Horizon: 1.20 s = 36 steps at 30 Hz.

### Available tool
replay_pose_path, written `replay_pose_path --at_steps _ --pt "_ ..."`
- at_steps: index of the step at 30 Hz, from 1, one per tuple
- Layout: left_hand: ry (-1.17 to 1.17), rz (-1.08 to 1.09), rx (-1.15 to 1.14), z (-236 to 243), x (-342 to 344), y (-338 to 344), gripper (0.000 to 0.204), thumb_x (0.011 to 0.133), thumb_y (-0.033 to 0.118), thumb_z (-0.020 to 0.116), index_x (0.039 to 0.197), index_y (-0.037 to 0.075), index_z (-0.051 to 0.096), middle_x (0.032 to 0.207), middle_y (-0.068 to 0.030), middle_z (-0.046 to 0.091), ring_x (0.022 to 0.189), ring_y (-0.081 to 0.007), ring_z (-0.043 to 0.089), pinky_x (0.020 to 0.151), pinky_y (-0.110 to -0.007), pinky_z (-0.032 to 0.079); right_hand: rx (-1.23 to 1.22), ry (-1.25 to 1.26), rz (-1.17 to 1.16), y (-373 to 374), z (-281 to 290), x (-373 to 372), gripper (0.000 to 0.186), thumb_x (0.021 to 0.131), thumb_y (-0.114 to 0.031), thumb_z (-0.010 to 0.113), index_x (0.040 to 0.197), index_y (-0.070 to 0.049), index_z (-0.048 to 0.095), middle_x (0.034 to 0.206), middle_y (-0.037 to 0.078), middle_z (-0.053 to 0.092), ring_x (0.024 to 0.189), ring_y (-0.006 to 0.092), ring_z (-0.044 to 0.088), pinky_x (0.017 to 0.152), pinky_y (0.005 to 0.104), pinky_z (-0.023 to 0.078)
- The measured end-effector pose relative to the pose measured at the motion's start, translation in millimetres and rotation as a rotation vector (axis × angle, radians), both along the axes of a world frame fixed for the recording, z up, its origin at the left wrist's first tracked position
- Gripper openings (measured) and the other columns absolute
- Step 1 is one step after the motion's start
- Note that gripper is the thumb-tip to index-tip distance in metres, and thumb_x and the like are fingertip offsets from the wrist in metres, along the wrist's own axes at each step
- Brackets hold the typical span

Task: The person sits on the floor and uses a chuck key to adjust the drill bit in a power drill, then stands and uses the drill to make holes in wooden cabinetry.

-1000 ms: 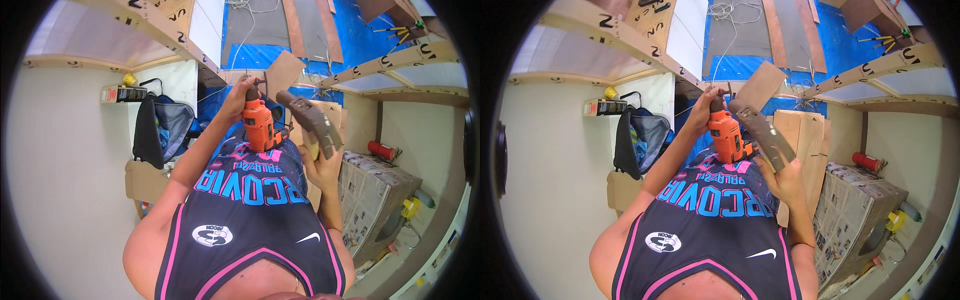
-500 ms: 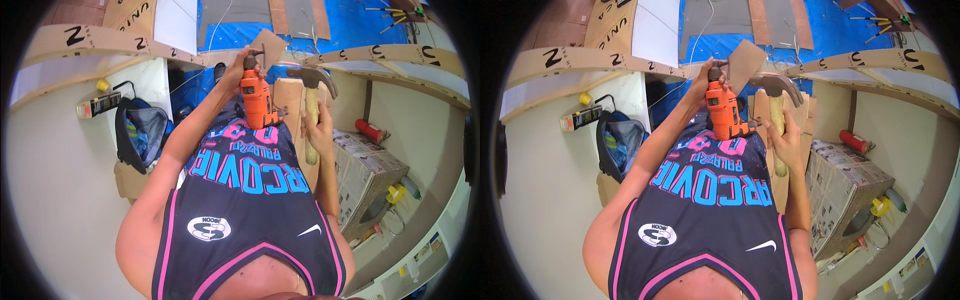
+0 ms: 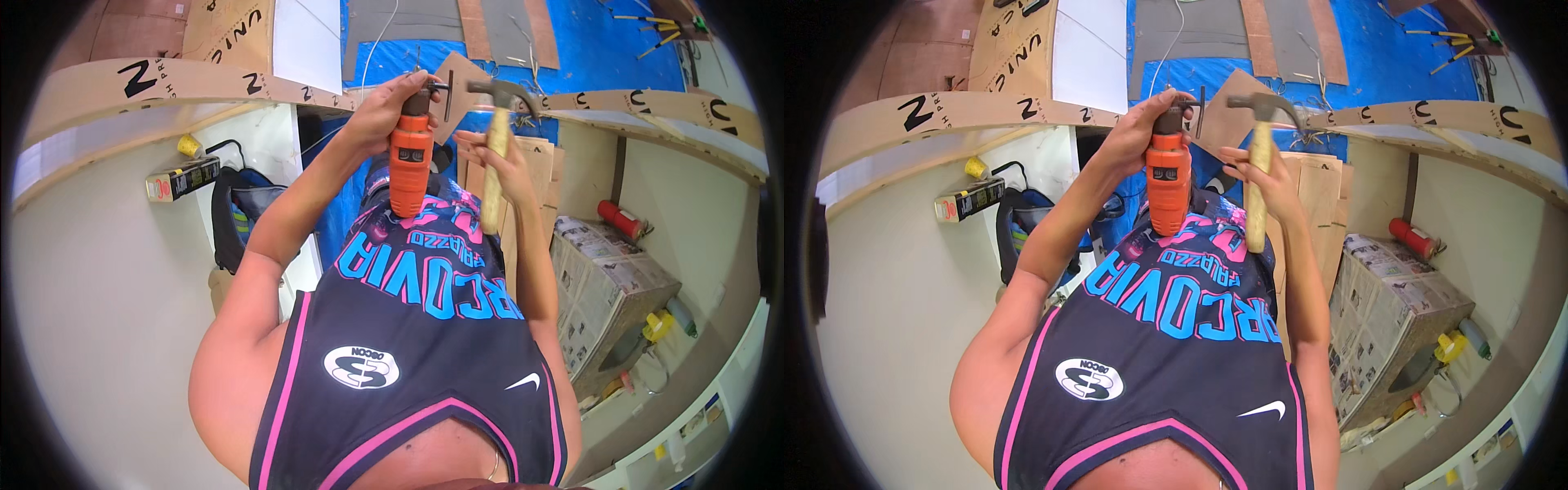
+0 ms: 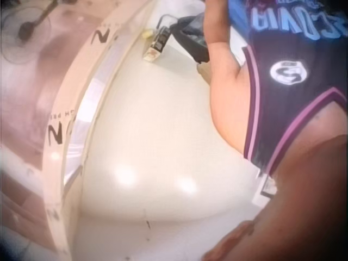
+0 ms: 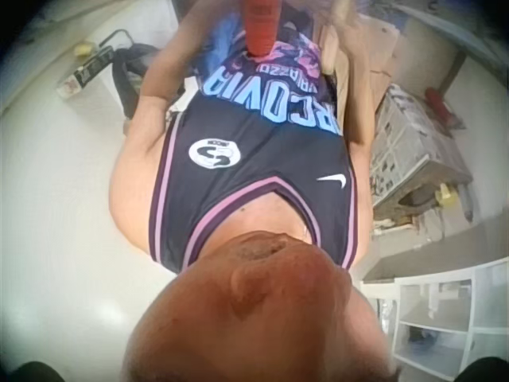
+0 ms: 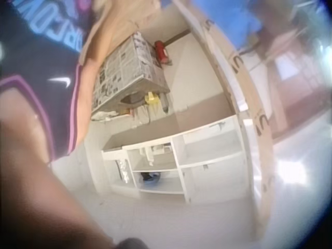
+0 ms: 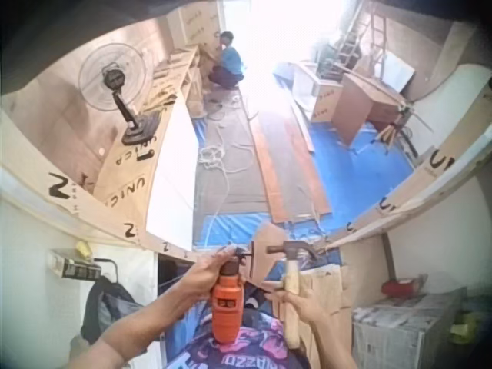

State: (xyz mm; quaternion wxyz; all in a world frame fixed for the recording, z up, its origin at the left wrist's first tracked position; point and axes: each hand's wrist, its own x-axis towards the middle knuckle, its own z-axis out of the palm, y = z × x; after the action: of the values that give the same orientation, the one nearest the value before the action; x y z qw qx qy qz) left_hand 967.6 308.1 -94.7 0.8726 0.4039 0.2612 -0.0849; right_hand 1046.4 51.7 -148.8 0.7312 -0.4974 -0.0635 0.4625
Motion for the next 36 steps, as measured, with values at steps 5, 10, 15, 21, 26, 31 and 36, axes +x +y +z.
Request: replay_pose_path --at_steps 5,10,15,21,26,31,36 --pt "-0.212 -0.095 -0.132 -1.6 -17.2 11.7 0.055 0.103 0.052 0.054 0.128 0.003 0.056 0.103 -0.0093 0.062 0.082 -0.0222 0.070 0.080 -0.037 0.059 0.038 0.247 0.368 52.4 -26.6 10.4 0.059 0.095 -0.004 0.058 0.147 0.003 0.032 0.124 0.026 0.063 0.119 0.0361 0.066 0.102 0.0500 0.055" --pt "-0.331 0.016 -0.080 -32.4 -51.6 17.3 0.055 0.105 0.056 0.046 0.129 0.006 0.049 0.096 -0.0076 0.062 0.084 -0.0236 0.073 0.087 -0.045 0.060 -0.228 -0.116 0.346 63.0 -11.9 -5.5 0.049 0.095 -0.014 0.070 0.136 0.000 0.048 0.080 0.004 0.063 0.051 0.0126 0.056 0.044 0.0276 0.041" --pt "-0.170 0.235 -0.040 -39.8 -64.2 15.2 0.047 0.107 0.051 0.046 0.127 0.008 0.049 0.087 -0.0039 0.062 0.071 -0.0159 0.069 0.071 -0.036 0.060 -0.597 -0.658 0.383 17.0 79.8 -4.1 0.039 0.102 -0.022 0.064 0.133 -0.001 0.055 0.066 0.002 0.057 0.047 0.0089 0.054 0.043 0.0278 0.041" --pt "-0.123 0.254 0.159 -29.1 -66.2 0.7 0.027 0.099 0.031 0.068 0.111 0.008 0.061 0.086 -0.0006 0.061 0.067 -0.0111 0.064 0.062 -0.027 0.057 -0.483 -1.226 0.377 7.4 149.9 -44.3 0.036 0.099 -0.017 0.065 0.127 0.004 0.058 0.066 0.009 0.063 0.049 0.0192 0.061 0.049 0.0331 0.047" --pt "-0.157 0.206 0.392 -42.9 -60.0 -9.2 0.032 0.096 0.035 0.070 0.112 0.008 0.065 0.088 0.0020 0.060 0.081 -0.0069 0.054 0.072 -0.024 0.047 -0.644 -1.232 0.496 12.3 118.1 -70.8 0.048 0.095 -0.017 0.071 0.136 0.004 0.057 0.070 0.021 0.059 0.056 0.0301 0.060 0.055 0.0412 0.045" --pt "-0.125 0.217 0.410 -54.6 -70.2 -13.6 0.029 0.097 0.033 0.069 0.110 0.008 0.064 0.087 0.0036 0.057 0.080 -0.0056 0.052 0.072 -0.023 0.045 -0.614 -1.301 0.536 3.3 133.6 -73.7 0.051 0.097 -0.021 0.072 0.135 0.008 0.056 0.070 0.017 0.059 0.054 0.0239 0.053 0.052 0.0356 0.042" --pt "-0.059 0.310 0.437 -54.3 -88.1 -2.1 0.023 0.098 0.031 0.067 0.106 0.009 0.065 0.087 0.0062 0.055 0.080 -0.0033 0.050 0.070 -0.021 0.045 -0.352 -1.213 0.233 -13.3 117.5 -91.2 0.027 0.099 -0.020 0.069 0.101 0.005 0.061 0.068 0.006 0.057 0.055 0.0111 0.050 0.051 0.0246 0.040"
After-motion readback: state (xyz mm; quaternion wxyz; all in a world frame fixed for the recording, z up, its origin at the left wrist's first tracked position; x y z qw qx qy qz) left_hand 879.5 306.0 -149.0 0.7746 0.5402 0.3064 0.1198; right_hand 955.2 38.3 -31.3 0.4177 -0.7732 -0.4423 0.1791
